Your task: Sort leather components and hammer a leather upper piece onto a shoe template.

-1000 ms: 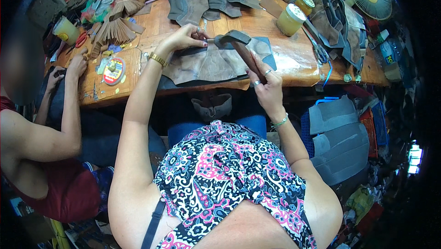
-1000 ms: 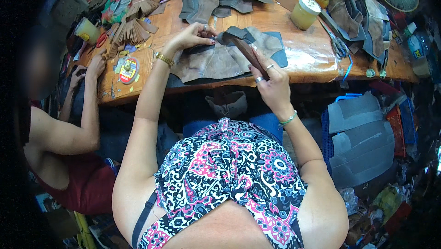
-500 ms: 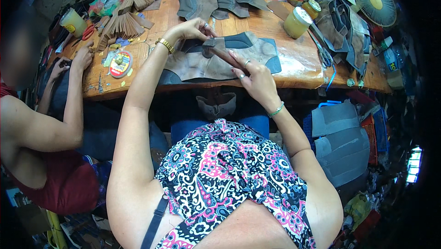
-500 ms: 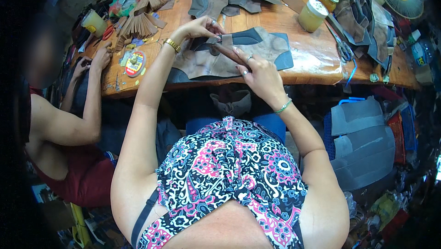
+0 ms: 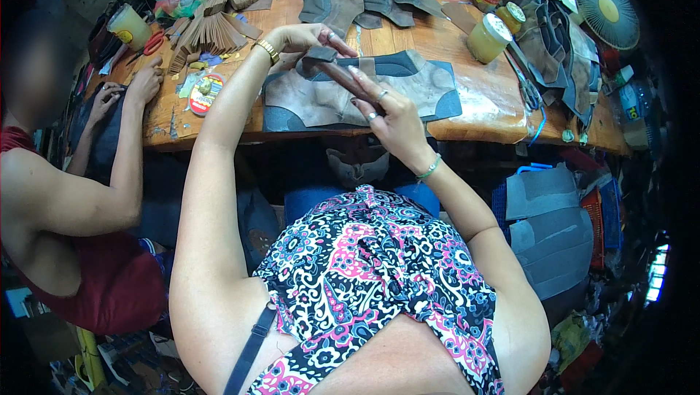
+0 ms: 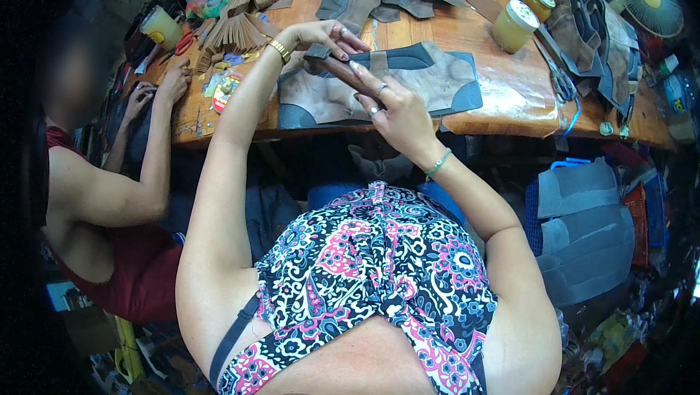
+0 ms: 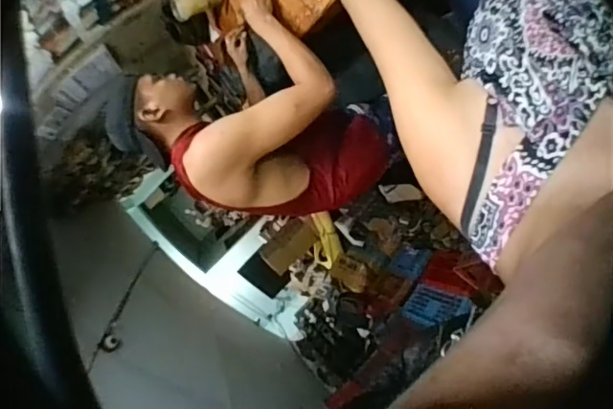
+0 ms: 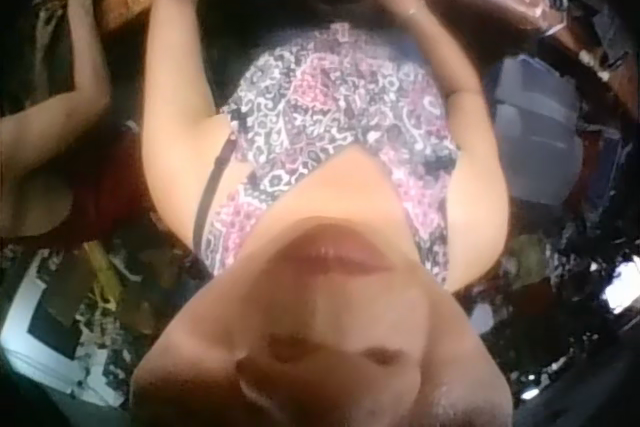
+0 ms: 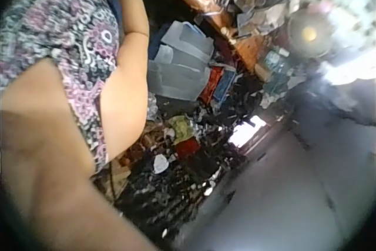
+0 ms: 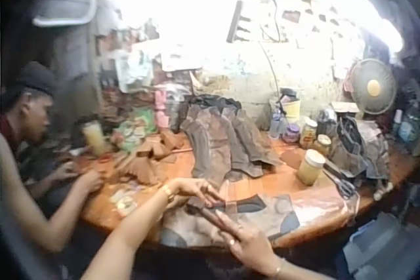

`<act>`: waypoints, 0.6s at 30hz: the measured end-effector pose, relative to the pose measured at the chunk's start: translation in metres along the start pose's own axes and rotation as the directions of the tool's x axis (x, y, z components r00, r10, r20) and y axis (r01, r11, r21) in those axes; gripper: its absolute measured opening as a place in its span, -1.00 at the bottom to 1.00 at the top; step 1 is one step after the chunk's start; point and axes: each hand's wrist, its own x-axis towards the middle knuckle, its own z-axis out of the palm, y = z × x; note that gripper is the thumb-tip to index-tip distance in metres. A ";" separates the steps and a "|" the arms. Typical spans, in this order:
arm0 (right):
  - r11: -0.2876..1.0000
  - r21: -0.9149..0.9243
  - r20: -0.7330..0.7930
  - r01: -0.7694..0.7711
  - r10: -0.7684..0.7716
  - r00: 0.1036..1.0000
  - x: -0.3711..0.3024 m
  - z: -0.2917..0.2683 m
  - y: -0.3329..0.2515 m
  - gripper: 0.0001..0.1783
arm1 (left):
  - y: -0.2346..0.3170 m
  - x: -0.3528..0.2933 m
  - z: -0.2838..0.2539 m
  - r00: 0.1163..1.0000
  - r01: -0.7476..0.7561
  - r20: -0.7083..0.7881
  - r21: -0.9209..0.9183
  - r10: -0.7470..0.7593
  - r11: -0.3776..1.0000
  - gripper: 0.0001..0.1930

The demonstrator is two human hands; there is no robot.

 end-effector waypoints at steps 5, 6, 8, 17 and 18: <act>0.986 -0.166 0.175 0.029 0.000 0.985 0.011 -0.001 0.013 -0.46 | -0.007 0.009 0.008 0.998 0.038 -0.050 -0.077 -0.042 0.996 -0.36; 0.986 -0.164 0.170 0.029 0.000 0.986 0.012 -0.002 0.007 -0.46 | -0.004 0.013 0.007 0.998 0.042 -0.049 -0.073 -0.045 0.996 -0.36; 0.999 -0.047 0.063 -0.004 0.007 0.998 0.015 -0.003 -0.003 -0.46 | 0.002 0.019 0.005 1.000 0.012 0.010 -0.079 -0.011 0.997 -0.34; 0.996 -0.093 0.171 0.002 0.014 0.985 0.029 0.001 0.003 -0.43 | 0.023 0.033 0.012 0.995 0.095 0.018 -0.158 -0.093 0.983 -0.33; 0.998 -0.060 0.118 0.027 -0.019 0.993 0.026 0.005 0.004 -0.43 | 0.026 0.034 0.011 0.995 0.100 0.022 -0.157 -0.098 0.983 -0.33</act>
